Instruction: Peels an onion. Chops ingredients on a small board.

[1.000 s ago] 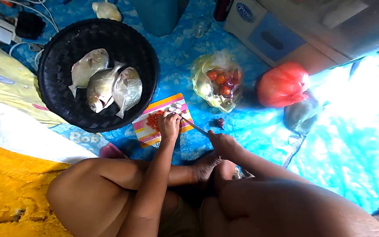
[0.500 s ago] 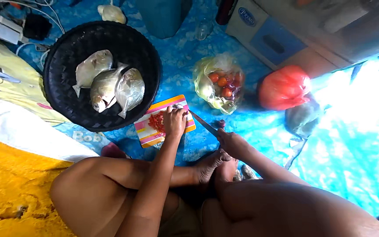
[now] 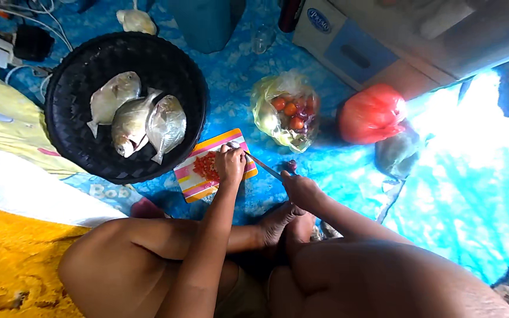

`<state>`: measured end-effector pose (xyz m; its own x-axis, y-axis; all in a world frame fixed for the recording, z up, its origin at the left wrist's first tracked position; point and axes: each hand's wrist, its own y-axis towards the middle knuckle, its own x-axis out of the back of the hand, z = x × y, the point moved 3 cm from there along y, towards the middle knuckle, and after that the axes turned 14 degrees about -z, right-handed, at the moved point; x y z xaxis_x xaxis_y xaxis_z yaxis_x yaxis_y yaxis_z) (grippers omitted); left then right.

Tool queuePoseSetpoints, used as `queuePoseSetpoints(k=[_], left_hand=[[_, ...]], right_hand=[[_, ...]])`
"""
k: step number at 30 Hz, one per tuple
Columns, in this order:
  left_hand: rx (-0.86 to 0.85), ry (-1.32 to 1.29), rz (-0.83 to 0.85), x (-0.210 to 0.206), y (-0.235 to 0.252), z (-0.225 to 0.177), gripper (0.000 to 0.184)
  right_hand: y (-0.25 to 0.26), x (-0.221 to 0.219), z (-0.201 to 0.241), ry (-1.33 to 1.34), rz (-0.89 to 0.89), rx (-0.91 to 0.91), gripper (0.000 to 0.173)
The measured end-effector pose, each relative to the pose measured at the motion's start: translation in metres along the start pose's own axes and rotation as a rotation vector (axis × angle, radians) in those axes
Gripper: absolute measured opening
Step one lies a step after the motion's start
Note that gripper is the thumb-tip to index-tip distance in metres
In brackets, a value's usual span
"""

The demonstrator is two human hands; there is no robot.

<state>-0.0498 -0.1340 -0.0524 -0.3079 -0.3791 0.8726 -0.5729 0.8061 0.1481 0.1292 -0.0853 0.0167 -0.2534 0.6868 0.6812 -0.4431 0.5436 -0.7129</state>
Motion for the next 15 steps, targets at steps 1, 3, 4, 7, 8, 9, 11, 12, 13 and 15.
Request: queuePoseSetpoints(k=[1, 3, 4, 7, 8, 9, 11, 12, 13, 15], left_hand=[[0.007, 0.003, -0.003, 0.0, 0.001, -0.001, 0.009], [0.022, 0.013, 0.001, 0.001, 0.001, 0.0, 0.008], [0.022, 0.01, -0.001, 0.001, 0.001, 0.001, 0.008], [-0.002, 0.01, -0.033, -0.002, -0.002, 0.002, 0.007], [-0.005, 0.012, -0.044, -0.002, -0.001, 0.002, 0.007], [-0.006, 0.01, -0.052, -0.002, -0.001, 0.002, 0.007], [-0.007, 0.004, -0.06, -0.002, -0.003, 0.003, 0.007], [-0.002, -0.001, -0.06, -0.002, -0.003, 0.003, 0.007], [0.011, -0.003, -0.053, -0.001, -0.003, 0.003, 0.008], [0.046, -0.003, -0.036, 0.001, -0.002, 0.002, 0.006]], right_hand=[[-0.002, 0.003, -0.001, 0.002, -0.004, 0.005, 0.037], [-0.006, 0.007, -0.002, 0.015, -0.02, 0.015, 0.037], [-0.009, 0.007, -0.002, 0.018, -0.022, 0.019, 0.037], [-0.011, 0.004, -0.002, 0.016, -0.005, 0.012, 0.036], [-0.008, 0.003, -0.002, 0.013, -0.002, 0.009, 0.036], [-0.006, 0.002, -0.001, 0.008, 0.006, 0.008, 0.036], [-0.001, -0.002, 0.001, 0.021, 0.012, 0.017, 0.037], [0.0, -0.002, 0.001, 0.026, 0.013, 0.019, 0.037], [0.0, -0.001, 0.001, 0.024, 0.011, 0.019, 0.037], [-0.004, 0.004, -0.001, 0.026, 0.003, 0.03, 0.037]])
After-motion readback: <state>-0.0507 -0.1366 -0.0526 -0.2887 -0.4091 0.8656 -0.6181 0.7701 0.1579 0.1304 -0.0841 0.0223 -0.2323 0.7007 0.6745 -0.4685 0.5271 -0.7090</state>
